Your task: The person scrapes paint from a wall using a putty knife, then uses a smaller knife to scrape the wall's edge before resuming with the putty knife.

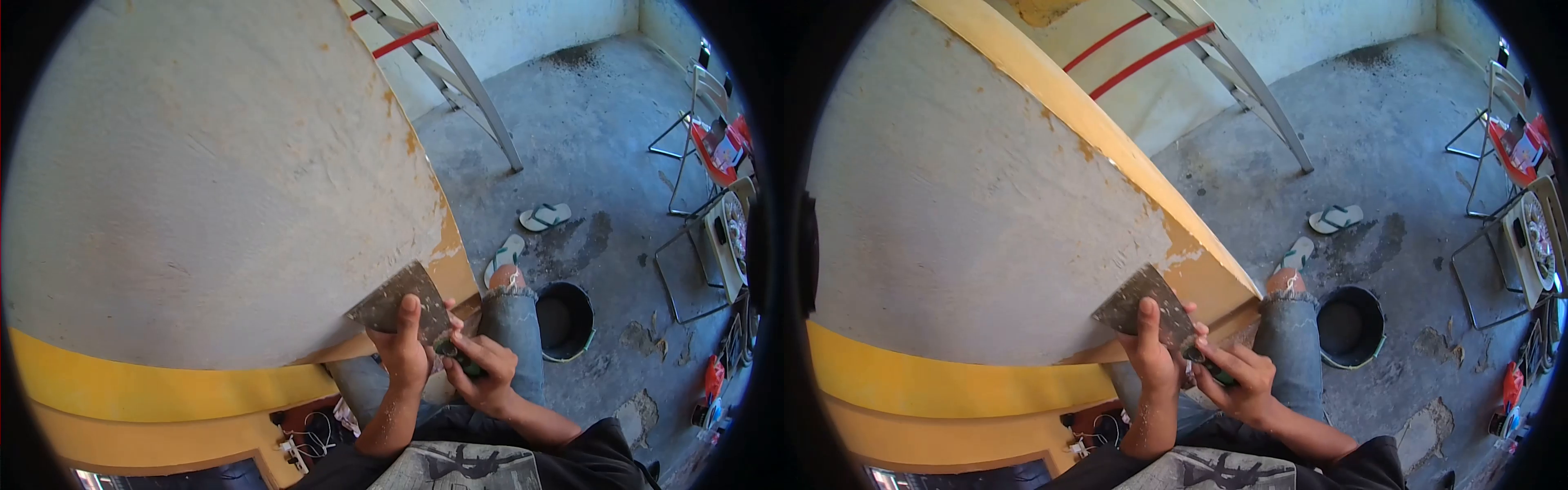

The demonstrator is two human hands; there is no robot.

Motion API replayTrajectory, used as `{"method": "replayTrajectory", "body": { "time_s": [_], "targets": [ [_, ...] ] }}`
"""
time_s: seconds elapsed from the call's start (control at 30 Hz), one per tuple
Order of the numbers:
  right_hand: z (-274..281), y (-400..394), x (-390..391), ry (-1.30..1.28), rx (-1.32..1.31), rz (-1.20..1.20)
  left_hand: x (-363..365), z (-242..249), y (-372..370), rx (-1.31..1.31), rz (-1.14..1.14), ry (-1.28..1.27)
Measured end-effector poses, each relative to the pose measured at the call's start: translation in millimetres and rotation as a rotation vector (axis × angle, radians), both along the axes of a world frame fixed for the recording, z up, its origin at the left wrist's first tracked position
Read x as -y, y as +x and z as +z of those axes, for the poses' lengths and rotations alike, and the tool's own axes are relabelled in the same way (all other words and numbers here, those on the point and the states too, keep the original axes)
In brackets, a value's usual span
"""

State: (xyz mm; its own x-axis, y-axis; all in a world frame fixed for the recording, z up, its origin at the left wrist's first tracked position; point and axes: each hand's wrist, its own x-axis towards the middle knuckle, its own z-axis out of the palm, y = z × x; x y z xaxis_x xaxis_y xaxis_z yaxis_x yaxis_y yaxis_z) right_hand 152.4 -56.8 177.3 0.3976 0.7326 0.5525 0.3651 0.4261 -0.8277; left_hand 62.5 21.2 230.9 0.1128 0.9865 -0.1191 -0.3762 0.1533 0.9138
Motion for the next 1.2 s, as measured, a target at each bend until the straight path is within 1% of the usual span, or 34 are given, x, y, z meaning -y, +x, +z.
{"method": "replayTrajectory", "body": {
  "time_s": [0.07, 0.13, 0.17, 0.27, 0.33, 0.43, 0.53, 0.63, 0.73, 0.8, 0.83, 0.93, 1.03, 1.13, 1.17, 1.2],
  "targets": [
    [-3, 0, 8, -0.075, -0.002, 0.009, -3, 2, 3, -0.017, -0.054, 0.008],
    [-9, 4, 5, -0.052, -0.008, -0.003, 2, 0, 13, -0.003, 0.042, 0.068],
    [-7, 6, 2, -0.062, 0.006, -0.010, 1, 2, 14, 0.032, 0.043, 0.036],
    [-3, 3, 9, -0.102, -0.009, 0.001, -2, -1, 6, -0.023, -0.012, 0.013],
    [-2, 3, 6, -0.082, -0.016, -0.012, 1, -3, 6, -0.036, -0.001, 0.044],
    [-9, 5, 9, -0.127, 0.002, 0.009, 3, -7, 12, -0.012, 0.025, 0.017],
    [-10, 1, 8, -0.102, -0.019, -0.004, 4, -8, 10, -0.012, 0.083, 0.019],
    [-9, 3, 4, -0.044, 0.013, -0.012, -1, -6, 8, 0.085, 0.038, 0.009],
    [-14, 6, 4, -0.083, 0.027, 0.001, -1, -12, 12, 0.110, 0.058, -0.002],
    [-14, 2, 3, -0.063, 0.020, -0.023, -1, -13, 12, -0.021, 0.062, 0.026],
    [-17, -1, 8, -0.076, 0.011, -0.013, 4, -17, 6, -0.031, 0.071, 0.014],
    [-20, 6, -1, -0.030, 0.047, -0.014, -4, -21, 6, -0.032, -0.006, 0.033],
    [-14, 9, 1, -0.064, 0.085, 0.013, -6, -12, 10, 0.046, 0.053, 0.039],
    [-11, 5, -1, -0.042, 0.018, -0.026, 0, -6, 9, -0.055, 0.032, -0.001],
    [-14, 5, 2, -0.056, 0.015, -0.016, 0, -8, 7, -0.067, -0.015, 0.055],
    [-15, 5, 4, -0.078, 0.010, -0.009, -2, -12, 8, -0.064, -0.026, 0.058]
  ]
}}
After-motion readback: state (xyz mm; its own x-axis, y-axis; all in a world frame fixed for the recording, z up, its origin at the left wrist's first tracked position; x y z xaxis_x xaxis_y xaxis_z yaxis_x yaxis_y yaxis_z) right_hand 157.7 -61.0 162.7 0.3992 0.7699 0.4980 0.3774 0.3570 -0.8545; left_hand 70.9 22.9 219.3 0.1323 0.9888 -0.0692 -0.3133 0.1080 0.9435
